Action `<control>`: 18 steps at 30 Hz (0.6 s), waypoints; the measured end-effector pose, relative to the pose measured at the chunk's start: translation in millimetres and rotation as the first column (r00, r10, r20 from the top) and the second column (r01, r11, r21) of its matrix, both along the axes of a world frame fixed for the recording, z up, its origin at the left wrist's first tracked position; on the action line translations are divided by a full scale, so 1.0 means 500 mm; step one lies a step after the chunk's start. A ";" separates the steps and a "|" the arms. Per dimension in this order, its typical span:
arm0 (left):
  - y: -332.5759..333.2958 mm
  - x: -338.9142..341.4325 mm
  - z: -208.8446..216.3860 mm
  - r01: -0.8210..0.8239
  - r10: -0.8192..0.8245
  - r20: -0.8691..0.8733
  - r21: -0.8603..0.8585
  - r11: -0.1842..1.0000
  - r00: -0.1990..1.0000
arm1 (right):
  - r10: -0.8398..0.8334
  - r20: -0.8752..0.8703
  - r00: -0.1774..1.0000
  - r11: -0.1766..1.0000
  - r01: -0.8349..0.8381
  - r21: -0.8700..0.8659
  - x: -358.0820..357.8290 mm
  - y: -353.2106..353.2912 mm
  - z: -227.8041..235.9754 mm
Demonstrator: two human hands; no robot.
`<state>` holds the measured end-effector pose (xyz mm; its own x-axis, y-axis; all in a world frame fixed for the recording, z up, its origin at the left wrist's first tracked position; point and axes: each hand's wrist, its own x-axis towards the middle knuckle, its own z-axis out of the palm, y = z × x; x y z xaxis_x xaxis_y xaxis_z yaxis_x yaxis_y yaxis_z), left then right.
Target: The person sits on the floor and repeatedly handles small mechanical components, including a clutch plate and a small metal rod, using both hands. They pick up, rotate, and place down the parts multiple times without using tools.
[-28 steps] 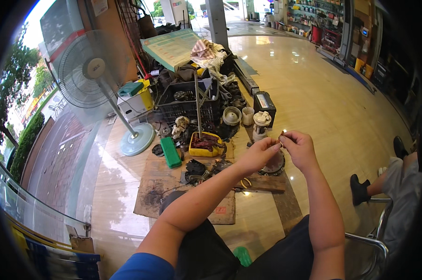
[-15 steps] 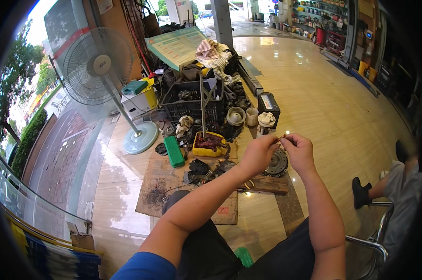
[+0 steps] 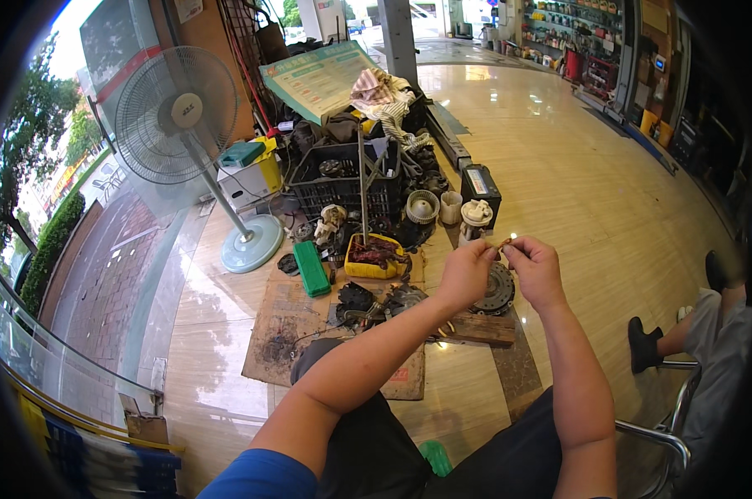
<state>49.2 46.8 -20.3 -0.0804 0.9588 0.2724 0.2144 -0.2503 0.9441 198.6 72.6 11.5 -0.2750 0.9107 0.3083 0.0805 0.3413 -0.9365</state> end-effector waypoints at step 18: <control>-0.001 -0.027 0.006 0.531 -0.419 0.479 -0.122 0.839 0.771 | 0.169 -0.105 0.980 0.985 -0.172 -0.022 0.029 0.002 0.007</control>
